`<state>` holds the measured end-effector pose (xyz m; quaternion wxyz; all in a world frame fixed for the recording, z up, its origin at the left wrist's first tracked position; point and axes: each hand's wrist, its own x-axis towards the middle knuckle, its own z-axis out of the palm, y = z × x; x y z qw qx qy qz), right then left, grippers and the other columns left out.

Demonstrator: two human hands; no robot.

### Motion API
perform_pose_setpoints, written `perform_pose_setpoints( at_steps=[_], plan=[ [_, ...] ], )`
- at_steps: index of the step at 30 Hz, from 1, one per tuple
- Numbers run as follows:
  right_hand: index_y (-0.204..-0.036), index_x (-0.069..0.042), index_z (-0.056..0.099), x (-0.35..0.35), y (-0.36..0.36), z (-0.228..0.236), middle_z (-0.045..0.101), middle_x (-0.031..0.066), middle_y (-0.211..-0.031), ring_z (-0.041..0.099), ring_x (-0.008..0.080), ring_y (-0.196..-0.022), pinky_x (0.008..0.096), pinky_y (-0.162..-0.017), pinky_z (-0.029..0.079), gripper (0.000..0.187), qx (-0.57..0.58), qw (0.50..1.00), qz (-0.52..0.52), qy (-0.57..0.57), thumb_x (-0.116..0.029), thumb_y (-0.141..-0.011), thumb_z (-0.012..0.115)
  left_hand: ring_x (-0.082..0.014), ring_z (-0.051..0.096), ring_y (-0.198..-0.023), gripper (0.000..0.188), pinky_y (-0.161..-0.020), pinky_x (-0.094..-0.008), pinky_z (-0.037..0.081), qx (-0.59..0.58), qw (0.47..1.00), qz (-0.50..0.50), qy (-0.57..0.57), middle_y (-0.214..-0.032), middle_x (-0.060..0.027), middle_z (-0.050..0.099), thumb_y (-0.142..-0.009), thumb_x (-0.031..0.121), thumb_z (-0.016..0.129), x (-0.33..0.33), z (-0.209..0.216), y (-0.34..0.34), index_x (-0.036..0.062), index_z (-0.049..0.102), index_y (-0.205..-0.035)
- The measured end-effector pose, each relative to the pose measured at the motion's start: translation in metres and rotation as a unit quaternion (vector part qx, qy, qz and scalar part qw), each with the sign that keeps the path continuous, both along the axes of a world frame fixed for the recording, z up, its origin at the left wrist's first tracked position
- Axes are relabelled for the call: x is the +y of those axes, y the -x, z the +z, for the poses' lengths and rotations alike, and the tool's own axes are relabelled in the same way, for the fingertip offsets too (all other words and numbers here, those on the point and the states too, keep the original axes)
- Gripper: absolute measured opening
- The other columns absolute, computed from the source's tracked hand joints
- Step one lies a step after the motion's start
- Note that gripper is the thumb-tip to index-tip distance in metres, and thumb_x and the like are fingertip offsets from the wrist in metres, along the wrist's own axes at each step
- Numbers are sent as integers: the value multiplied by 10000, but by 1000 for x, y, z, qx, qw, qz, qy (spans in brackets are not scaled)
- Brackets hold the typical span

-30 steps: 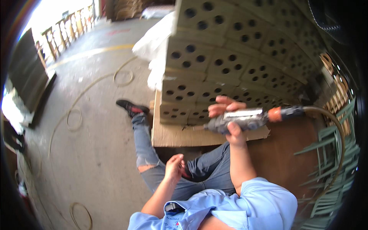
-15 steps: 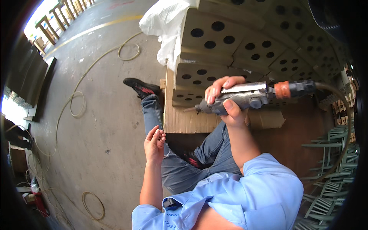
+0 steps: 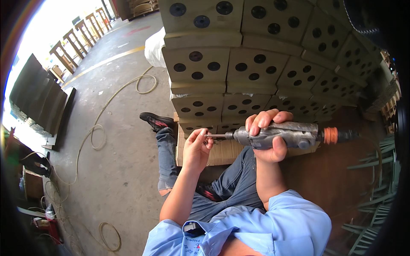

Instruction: The person sits on the floor and uses a pneumatic screwdriver to fasten screws into the side of stacked cardboard crates. They repeatedly pick up screws, align them with pre-drilled holes, and drive them in to secure the crates together.

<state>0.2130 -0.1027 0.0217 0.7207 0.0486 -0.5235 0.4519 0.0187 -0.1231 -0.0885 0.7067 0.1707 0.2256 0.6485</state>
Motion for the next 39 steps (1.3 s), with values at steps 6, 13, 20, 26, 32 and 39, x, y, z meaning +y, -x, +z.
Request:
perform_pose_setpoints(
  at_steps=[6,13,20,26,32,39],
  plan=[
    [-1226,-129,487,6,-29,6,635,105,-1027,675,215,-779,411,-728,537,449,43,998,-23,-37,-307,-896,733,-128,602,-758,181,-665,-228,500,-39,999,-17,-13,-917,-42,647,-1067,168,575,18,27,-22,19,647,-1142],
    [-1214,-140,489,20,-63,9,625,92,-1008,667,208,-766,413,-712,536,467,59,996,-57,-34,-334,-880,751,-110,526,-708,229,-561,-208,403,-61,994,-83,-43,-865,-24,612,-1095,229,526,40,39,-51,49,667,-1119],
    [-1155,-147,484,22,-86,26,624,88,-981,647,216,-757,414,-721,532,463,53,993,-92,-41,-329,-862,793,-133,532,-673,183,-551,-225,391,-27,993,-98,-51,-839,-59,624,-1052,228,618,67,55,-82,56,616,-990],
    [-1138,-137,500,17,-109,37,637,67,-957,654,197,-737,389,-717,536,462,-20,982,-123,-142,-372,-868,792,-111,486,-605,187,-493,-220,354,10,985,-166,-48,-794,-48,607,-1035,215,647,80,79,-97,68,596,-930],
    [-1114,-62,526,5,-122,82,708,162,-938,727,277,-773,430,-684,627,373,-75,899,-256,-347,-221,-875,765,-83,386,-556,314,-469,-218,302,-3,958,-242,-152,-712,12,477,-1093,319,527,116,153,-126,37,597,-974],
    [-1138,-134,499,18,-122,116,686,89,-1081,714,269,-895,448,-773,640,406,-218,820,-361,-386,-216,-876,799,-72,423,-638,322,-491,-212,305,16,968,-209,-139,-762,26,473,-1116,285,457,140,219,-167,2,600,-1173]
  ],
)
